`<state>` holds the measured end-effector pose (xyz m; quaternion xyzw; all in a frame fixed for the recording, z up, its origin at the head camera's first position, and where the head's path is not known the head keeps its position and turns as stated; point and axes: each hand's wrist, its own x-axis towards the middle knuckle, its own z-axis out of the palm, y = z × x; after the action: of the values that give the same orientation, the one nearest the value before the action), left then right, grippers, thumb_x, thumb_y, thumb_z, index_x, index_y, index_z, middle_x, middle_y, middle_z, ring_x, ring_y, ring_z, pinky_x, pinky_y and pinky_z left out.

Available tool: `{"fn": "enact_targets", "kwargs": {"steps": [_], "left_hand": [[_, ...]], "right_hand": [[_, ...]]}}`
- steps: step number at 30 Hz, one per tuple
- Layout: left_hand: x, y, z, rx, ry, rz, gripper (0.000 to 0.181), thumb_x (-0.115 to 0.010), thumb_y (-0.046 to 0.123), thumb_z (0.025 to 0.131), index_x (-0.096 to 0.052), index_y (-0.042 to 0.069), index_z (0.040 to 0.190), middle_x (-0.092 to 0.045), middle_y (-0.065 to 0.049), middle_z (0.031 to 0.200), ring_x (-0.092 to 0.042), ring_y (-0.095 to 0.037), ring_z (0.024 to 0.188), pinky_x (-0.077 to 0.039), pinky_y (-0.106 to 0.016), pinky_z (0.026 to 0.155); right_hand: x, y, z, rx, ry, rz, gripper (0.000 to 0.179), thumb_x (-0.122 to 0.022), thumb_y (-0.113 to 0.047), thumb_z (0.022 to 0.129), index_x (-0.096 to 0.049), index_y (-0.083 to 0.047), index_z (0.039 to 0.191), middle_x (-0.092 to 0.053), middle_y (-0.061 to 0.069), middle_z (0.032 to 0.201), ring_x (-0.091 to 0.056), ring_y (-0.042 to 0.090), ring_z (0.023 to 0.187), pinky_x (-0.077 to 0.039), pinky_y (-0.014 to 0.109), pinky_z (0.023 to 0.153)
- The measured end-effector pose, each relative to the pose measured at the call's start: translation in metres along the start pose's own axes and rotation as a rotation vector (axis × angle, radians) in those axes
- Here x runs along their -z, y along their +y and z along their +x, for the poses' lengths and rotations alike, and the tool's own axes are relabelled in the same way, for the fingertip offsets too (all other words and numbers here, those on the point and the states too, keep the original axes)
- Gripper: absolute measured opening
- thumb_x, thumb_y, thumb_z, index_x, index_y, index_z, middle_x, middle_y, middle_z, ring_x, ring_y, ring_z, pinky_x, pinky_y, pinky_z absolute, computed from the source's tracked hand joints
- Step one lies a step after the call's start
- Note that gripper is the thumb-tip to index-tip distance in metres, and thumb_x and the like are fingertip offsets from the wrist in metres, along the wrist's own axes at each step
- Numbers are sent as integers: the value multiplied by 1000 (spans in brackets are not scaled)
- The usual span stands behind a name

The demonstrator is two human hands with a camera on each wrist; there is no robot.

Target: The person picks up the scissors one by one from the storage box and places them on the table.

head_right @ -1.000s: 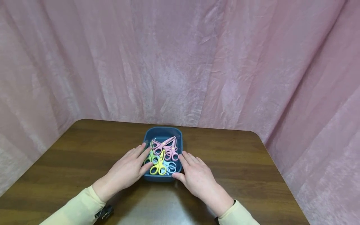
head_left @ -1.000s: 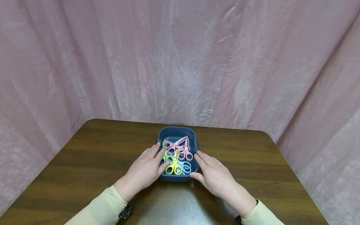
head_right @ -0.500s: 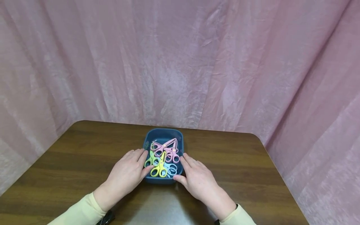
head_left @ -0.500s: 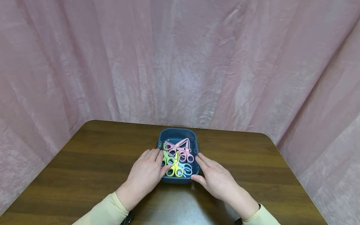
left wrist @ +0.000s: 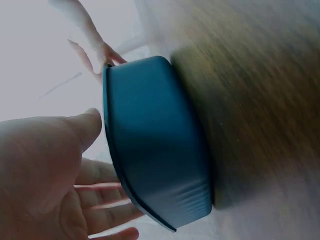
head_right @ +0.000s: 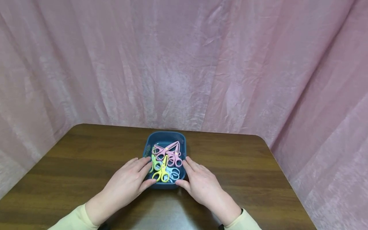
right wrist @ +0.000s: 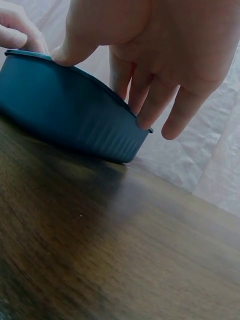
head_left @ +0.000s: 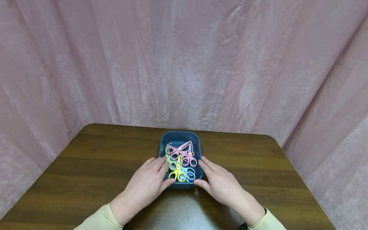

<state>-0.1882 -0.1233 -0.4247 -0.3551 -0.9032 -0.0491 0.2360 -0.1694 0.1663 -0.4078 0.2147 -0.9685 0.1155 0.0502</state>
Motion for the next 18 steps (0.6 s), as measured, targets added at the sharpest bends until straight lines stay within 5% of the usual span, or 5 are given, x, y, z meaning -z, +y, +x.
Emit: {"fn": "enact_targets", "kwargs": {"steps": [5,9,18], "left_hand": [[3,0,1,-74,32,-17,40,-88,46,96,-79,7,104,-74,-4,99,-71,-24,98,-59,-42,98],[2,3,0,-70,48,-37,28,-92,37,93,-80,12,89,-68,1,84,-66,-19,84,-60,-38,85],[5,4,5,-55,52,-60,20,-94,29,91,-81,15,91,-66,4,81,-61,-15,76,-54,-31,69]], "right_hand": [[0,0,0,1,3,9,72,-71,-49,107,-56,-3,160,-49,17,169,-55,39,148,-49,57,116],[-2,1,3,-16,-12,29,72,-70,-50,108,-55,-4,162,-47,16,170,-54,38,150,-50,58,115],[1,4,7,-38,-27,73,73,-70,-50,108,-53,-5,163,-45,15,172,-53,37,151,-53,60,111]]}}
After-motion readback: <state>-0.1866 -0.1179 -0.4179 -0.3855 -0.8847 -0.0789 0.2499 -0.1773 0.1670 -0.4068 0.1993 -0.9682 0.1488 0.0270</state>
